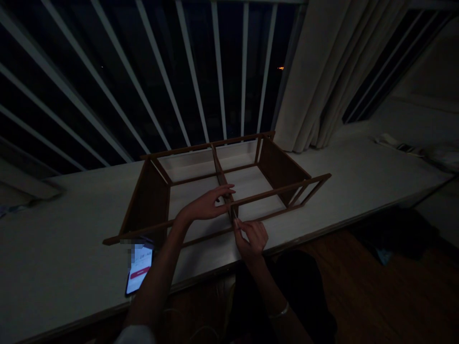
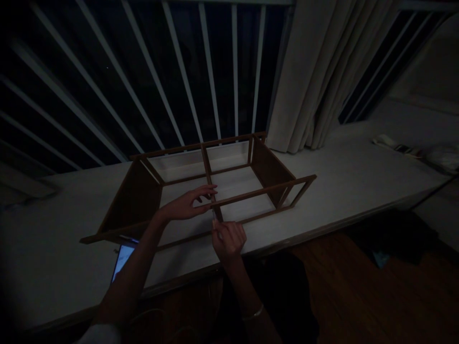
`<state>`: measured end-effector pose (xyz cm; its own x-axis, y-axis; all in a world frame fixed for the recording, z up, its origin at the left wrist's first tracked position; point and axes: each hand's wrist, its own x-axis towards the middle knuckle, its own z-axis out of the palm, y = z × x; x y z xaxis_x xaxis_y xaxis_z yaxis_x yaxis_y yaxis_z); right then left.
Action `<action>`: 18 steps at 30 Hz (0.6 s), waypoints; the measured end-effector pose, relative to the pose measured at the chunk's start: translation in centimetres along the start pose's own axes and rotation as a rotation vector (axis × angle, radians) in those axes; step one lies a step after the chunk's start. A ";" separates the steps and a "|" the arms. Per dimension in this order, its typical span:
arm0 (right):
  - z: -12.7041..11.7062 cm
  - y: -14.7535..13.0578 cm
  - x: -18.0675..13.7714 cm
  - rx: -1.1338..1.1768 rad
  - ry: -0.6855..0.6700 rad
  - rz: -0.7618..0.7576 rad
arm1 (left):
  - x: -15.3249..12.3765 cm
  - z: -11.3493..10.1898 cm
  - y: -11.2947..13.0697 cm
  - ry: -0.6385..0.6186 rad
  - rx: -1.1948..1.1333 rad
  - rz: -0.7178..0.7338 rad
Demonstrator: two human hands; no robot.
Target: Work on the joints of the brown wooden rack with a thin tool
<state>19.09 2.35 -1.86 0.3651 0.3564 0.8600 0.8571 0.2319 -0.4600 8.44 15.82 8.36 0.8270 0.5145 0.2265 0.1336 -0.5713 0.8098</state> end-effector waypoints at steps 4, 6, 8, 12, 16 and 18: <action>0.0 0.4 0.8 -0.009 -0.009 -0.089 | -0.2 -0.1 -0.2 -0.029 -0.068 -0.094; 0.1 0.6 1.2 0.007 -0.024 -0.102 | -0.2 -0.2 -0.3 -0.025 -0.008 -0.094; 0.3 0.7 1.7 0.017 -0.034 -0.117 | -0.1 -0.2 -0.4 -0.030 -0.002 -0.088; 0.5 0.7 2.2 0.009 -0.064 -0.098 | 0.0 -0.3 -0.7 -0.028 0.055 -0.096; 0.8 0.8 2.3 0.022 -0.070 -0.045 | 0.1 -0.3 -1.1 -0.047 0.165 -0.126; 1.5 0.8 2.2 0.041 -0.074 -0.016 | 0.2 -0.2 -1.5 -0.044 0.205 -0.122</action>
<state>20.02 4.69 -0.65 0.3227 0.4177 0.8494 0.8466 0.2740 -0.4563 8.26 16.92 7.28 0.8204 0.5620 0.1059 0.3388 -0.6267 0.7018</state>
